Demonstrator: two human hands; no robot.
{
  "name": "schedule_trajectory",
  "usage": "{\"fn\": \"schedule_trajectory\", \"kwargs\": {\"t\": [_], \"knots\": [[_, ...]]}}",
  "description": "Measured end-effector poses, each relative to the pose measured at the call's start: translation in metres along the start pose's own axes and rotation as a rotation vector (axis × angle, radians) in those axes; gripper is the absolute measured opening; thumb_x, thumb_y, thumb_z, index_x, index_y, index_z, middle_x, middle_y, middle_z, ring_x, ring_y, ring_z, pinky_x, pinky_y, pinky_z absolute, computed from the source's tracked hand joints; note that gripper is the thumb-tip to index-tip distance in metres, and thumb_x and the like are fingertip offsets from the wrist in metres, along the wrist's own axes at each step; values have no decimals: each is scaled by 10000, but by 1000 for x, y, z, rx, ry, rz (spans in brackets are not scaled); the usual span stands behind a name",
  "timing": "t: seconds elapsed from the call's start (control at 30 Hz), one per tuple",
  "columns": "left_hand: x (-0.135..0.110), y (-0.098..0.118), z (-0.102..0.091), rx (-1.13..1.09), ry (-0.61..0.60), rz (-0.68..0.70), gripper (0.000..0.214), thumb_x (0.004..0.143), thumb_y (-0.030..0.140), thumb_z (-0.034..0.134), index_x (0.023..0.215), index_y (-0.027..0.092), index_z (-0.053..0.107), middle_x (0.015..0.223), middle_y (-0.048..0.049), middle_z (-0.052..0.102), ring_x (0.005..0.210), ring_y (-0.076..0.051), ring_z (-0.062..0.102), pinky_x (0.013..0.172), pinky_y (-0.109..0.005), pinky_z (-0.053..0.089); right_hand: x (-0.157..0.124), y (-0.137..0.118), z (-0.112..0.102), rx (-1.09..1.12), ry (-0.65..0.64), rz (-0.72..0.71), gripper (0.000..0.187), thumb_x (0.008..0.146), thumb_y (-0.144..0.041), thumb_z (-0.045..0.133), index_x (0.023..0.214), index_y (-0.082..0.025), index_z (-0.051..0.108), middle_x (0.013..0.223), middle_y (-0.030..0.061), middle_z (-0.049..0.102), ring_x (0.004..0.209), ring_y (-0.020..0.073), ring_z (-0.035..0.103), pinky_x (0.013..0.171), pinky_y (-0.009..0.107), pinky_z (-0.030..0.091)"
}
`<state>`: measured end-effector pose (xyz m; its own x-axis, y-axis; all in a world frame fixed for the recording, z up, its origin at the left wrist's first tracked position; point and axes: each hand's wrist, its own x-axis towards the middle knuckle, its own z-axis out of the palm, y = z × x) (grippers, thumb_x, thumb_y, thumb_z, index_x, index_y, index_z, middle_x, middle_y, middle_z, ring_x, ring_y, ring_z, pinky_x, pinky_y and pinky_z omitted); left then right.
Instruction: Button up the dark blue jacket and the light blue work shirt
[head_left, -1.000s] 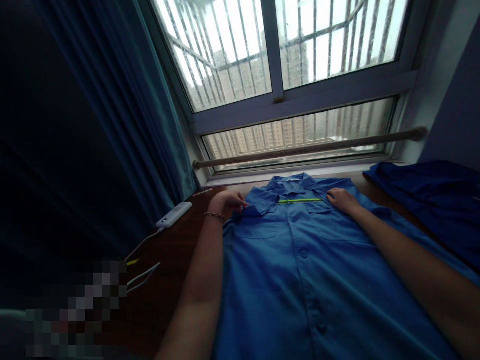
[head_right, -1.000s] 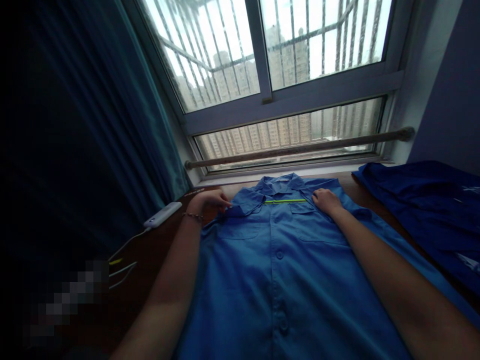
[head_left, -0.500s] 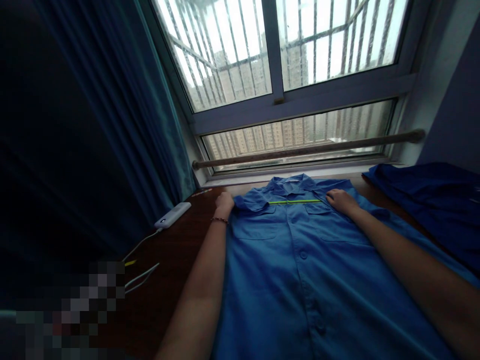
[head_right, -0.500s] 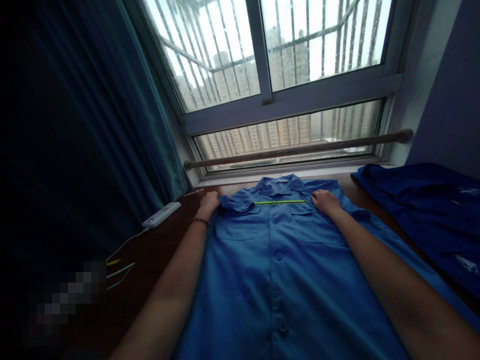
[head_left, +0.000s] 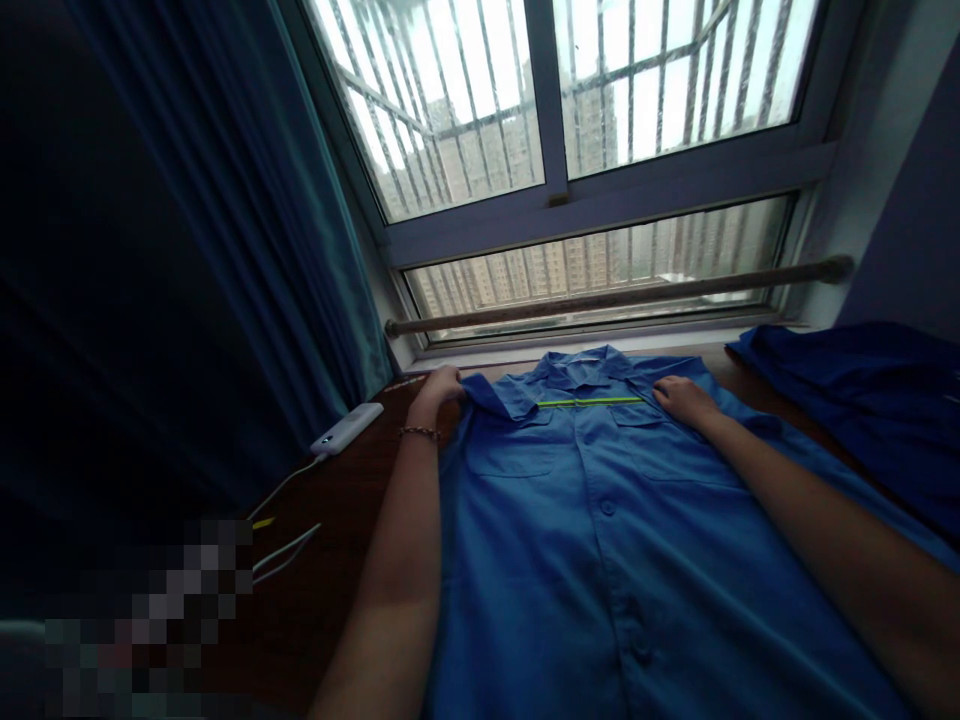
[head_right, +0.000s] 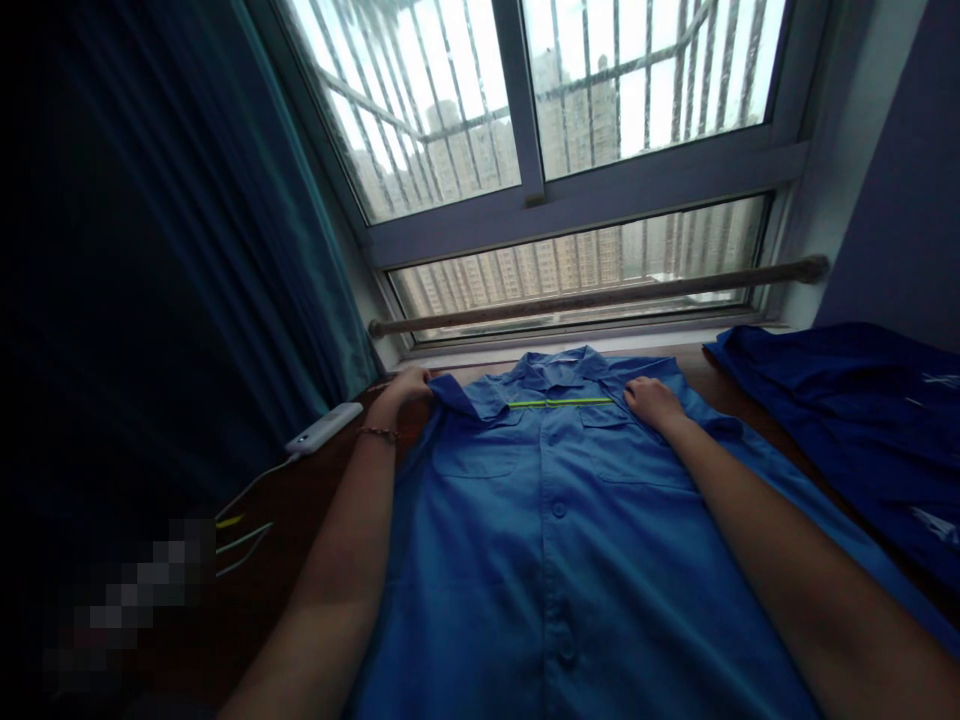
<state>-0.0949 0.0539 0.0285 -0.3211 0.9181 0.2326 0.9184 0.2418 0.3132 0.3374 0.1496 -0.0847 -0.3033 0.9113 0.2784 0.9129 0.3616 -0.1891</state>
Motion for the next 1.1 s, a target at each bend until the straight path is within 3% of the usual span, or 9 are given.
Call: {"fn": "schedule_trajectory", "kwargs": {"t": [0.13,0.2,0.37,0.43,0.57,0.67,0.83,1.0,1.1], "knots": [[-3,11,-3,20,206,119,214,636,202,524,775,146,677,811,-111,667,791,-223,598,671,-248,424,1,1,1,-9,-5,2,329,840,-312,390,1031,-151,604,1092,124,577,1015,225,518,872,312,375],[-6,15,-2,-7,156,188,207,615,171,535,762,162,681,804,-97,674,756,-213,602,638,-242,425,0,0,0,-15,-6,0,327,841,-309,390,1031,-149,603,1093,124,576,1012,222,519,868,306,378],[-16,20,-14,-229,-657,169,275,381,144,720,649,194,684,642,-3,670,575,-151,574,524,-204,418,-1,-1,-1,-22,-1,-9,325,842,-309,391,1029,-148,602,1091,126,576,1006,217,521,859,296,384],[-18,21,-19,-285,-790,103,285,350,210,759,624,179,687,576,-12,654,516,-137,554,481,-196,399,-1,-1,-2,-22,-4,-5,326,844,-312,390,1030,-149,602,1090,126,576,1005,218,522,856,295,386],[-14,29,-4,-365,-610,150,281,443,359,741,625,152,689,544,-45,638,505,-144,556,491,-210,408,-1,-1,-2,-16,-7,9,320,843,-313,394,1029,-154,601,1074,123,584,1004,219,523,860,299,382],[-16,42,37,-305,-387,315,441,515,416,702,889,182,674,934,-85,660,861,-218,589,743,-269,442,1,1,1,-15,-4,-4,329,848,-329,390,1032,-153,599,1076,128,581,1005,216,521,865,299,375],[-37,57,106,-118,-263,278,576,695,568,506,1196,286,471,1375,-51,322,1278,-289,207,1009,-514,100,5,6,11,-60,-2,-50,439,850,-444,348,1127,-160,537,1182,118,517,1077,214,472,898,334,345],[-26,53,111,-716,-110,7,278,725,410,555,899,201,612,1135,-70,565,1175,-252,396,1003,-448,227,13,15,7,0,50,-60,437,829,-468,373,1069,-162,574,1154,111,541,1077,225,470,906,340,344],[-9,47,102,-892,24,-157,187,803,289,463,891,155,560,1038,-96,580,1045,-198,515,875,-343,414,20,34,-4,123,241,149,390,817,-373,414,1036,-97,581,1083,167,566,1041,263,494,900,371,353]]}}
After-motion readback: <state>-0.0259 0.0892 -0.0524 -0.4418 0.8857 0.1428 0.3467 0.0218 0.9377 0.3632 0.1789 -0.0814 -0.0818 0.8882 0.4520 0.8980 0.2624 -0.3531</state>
